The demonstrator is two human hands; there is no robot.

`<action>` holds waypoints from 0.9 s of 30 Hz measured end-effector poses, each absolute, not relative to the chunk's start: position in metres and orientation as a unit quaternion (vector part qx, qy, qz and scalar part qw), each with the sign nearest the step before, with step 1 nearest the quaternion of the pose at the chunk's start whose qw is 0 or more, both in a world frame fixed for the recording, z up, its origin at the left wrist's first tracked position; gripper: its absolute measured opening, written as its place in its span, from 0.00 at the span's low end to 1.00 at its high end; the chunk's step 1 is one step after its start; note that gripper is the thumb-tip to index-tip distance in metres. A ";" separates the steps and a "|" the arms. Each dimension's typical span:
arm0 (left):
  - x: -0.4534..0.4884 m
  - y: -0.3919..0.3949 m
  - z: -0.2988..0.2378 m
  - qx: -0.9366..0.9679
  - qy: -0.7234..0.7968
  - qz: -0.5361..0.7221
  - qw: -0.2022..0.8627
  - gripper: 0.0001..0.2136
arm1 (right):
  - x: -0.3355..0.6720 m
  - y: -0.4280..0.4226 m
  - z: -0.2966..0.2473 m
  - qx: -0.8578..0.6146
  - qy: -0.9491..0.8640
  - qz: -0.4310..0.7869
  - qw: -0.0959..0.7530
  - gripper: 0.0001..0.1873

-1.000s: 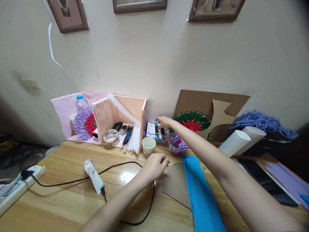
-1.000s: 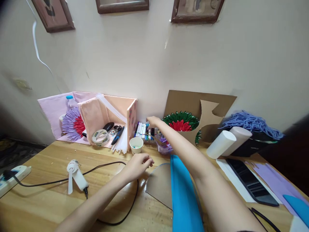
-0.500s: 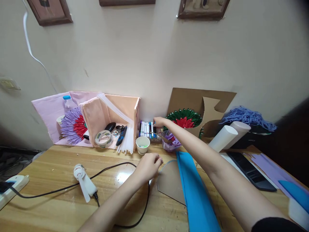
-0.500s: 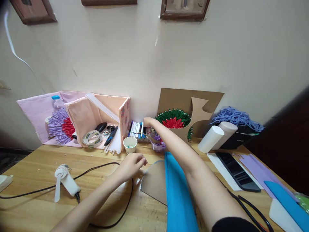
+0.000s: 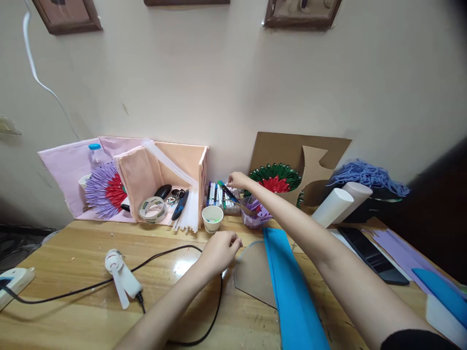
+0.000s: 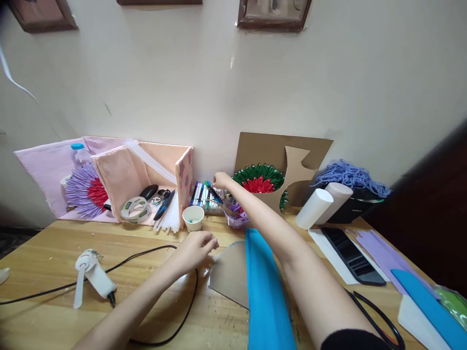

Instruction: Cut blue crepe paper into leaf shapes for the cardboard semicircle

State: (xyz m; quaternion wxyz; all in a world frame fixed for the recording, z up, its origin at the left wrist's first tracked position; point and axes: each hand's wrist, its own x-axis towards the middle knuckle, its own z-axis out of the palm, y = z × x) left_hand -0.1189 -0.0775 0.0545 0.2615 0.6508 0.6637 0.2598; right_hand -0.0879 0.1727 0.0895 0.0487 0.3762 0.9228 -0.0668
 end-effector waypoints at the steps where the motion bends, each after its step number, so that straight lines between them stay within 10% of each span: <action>1: -0.119 -0.078 0.055 0.652 0.664 0.259 0.261 0.14 | -0.089 0.171 0.089 0.371 0.924 -0.067 0.058 0.15; 15: -0.121 -0.082 0.063 0.656 0.657 0.270 0.255 0.14 | -0.101 0.153 0.076 0.426 0.901 -0.043 0.074 0.16; 27: -0.126 -0.075 0.071 0.510 0.597 0.513 0.347 0.25 | -0.053 0.093 0.142 0.268 0.944 -0.024 -0.193 0.13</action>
